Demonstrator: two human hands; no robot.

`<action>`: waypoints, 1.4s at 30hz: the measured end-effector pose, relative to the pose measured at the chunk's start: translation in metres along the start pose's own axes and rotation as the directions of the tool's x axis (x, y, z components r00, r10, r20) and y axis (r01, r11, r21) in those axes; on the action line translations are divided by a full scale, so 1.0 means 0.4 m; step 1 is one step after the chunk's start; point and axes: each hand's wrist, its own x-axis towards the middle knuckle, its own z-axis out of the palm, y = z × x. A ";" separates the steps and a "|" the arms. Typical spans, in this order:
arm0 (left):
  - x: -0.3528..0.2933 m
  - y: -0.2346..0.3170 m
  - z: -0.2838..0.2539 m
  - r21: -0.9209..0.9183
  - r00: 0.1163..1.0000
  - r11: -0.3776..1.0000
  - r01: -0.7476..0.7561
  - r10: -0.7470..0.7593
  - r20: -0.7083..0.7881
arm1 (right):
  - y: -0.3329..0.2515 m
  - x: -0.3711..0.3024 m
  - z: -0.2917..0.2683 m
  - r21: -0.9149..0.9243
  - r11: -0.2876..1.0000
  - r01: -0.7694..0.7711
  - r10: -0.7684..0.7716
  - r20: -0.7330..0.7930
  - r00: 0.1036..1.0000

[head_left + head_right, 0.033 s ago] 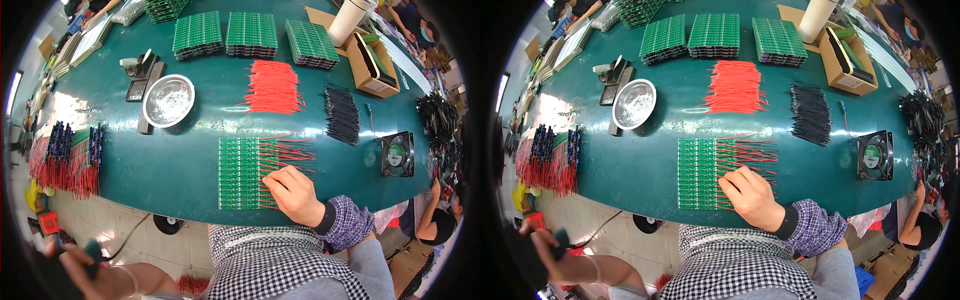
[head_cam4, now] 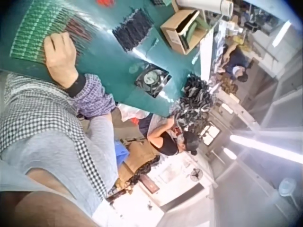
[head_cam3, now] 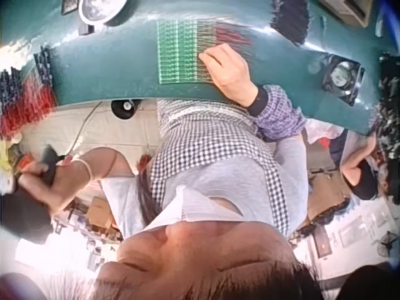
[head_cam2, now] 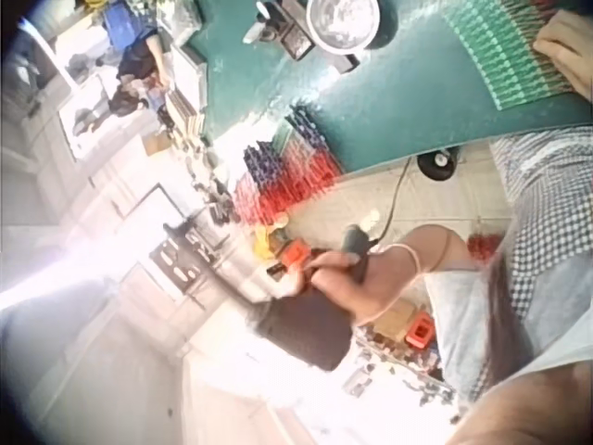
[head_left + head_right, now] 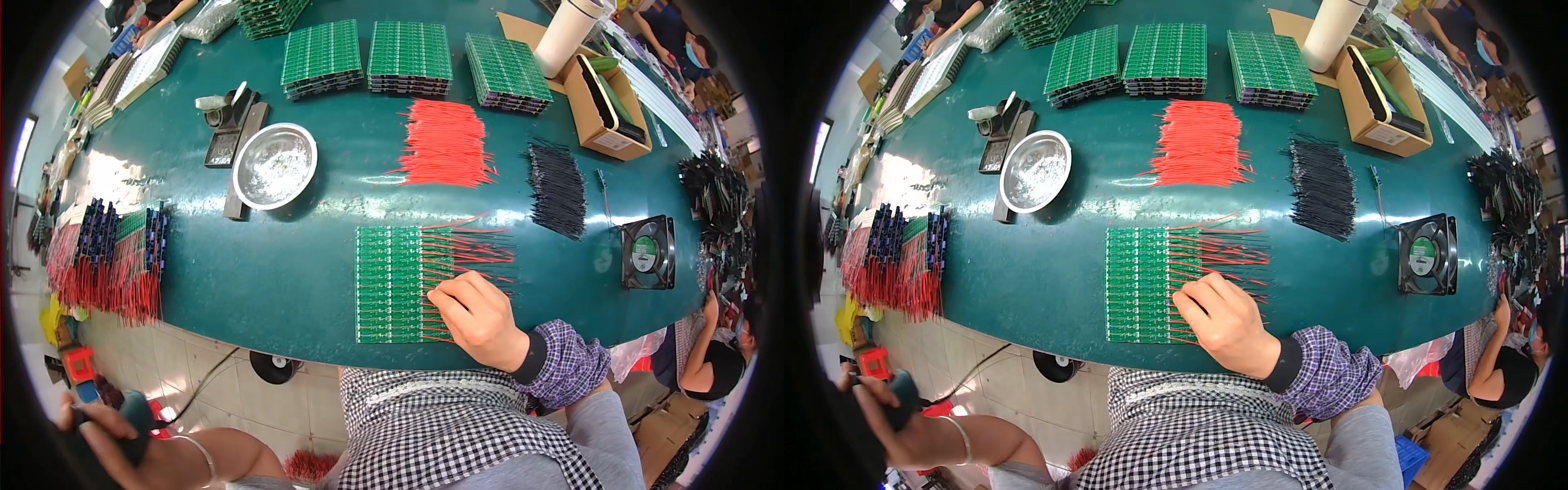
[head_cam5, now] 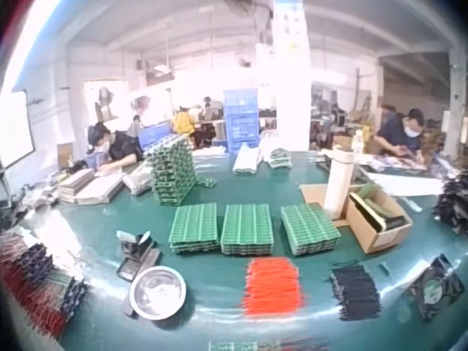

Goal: The person positions wires onto circuit boards by hand and solders them using a soldering iron.

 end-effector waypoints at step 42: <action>-0.424 0.182 -0.064 0.225 0.071 0.487 0.844 -0.517 0.853 | -0.011 -0.012 0.011 0.019 0.999 0.035 -0.035 0.000 0.999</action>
